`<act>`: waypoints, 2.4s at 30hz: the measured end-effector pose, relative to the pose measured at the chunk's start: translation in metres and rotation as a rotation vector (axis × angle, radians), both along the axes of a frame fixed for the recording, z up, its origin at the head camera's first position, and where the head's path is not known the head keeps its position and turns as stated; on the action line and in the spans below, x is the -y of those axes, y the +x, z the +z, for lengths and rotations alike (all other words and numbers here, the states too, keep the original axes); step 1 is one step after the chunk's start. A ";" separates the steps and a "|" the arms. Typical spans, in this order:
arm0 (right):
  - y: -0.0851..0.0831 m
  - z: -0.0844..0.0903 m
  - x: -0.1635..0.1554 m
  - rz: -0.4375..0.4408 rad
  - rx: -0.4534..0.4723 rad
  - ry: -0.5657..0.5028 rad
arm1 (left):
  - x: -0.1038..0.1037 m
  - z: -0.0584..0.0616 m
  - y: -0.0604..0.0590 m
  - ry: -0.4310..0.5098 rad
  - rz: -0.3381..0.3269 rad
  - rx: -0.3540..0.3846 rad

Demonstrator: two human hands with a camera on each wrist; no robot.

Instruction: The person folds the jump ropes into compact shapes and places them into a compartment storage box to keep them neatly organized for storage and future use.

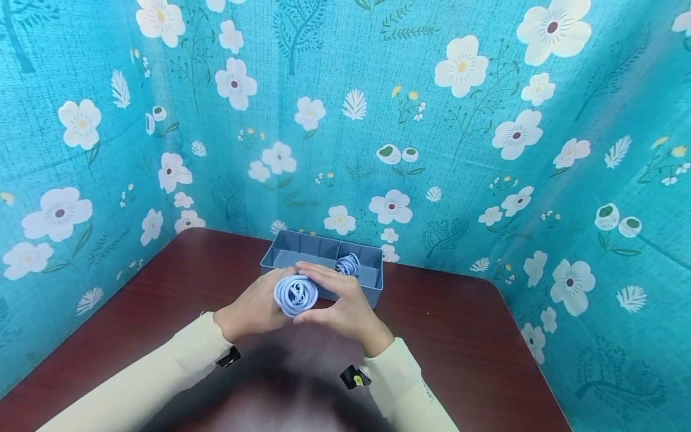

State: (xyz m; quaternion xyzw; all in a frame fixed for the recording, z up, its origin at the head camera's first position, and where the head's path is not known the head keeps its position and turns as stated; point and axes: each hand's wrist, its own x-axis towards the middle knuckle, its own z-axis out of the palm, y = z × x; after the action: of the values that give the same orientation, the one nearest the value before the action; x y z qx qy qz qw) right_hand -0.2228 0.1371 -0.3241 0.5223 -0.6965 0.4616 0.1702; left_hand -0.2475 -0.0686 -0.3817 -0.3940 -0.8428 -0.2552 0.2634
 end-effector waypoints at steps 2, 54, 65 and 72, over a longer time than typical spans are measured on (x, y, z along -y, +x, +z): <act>0.000 -0.002 0.001 -0.010 0.017 -0.016 | -0.001 0.000 0.000 0.008 -0.005 0.001; -0.037 -0.050 0.029 -0.372 0.507 -0.480 | 0.069 -0.064 -0.088 0.379 0.455 0.628; -0.055 -0.064 0.031 -0.377 0.621 -0.441 | 0.074 -0.089 -0.112 0.694 0.413 0.924; -0.087 -0.083 0.032 -0.402 0.651 -0.456 | 0.071 -0.097 -0.117 0.844 0.378 1.034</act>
State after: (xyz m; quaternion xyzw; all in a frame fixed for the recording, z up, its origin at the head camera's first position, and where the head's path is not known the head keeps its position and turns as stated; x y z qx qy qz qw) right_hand -0.3096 0.1049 -0.4076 0.1530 -0.6820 0.7015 0.1394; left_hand -0.3648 -0.1397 -0.4786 0.0677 -0.7429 -0.6660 -0.0013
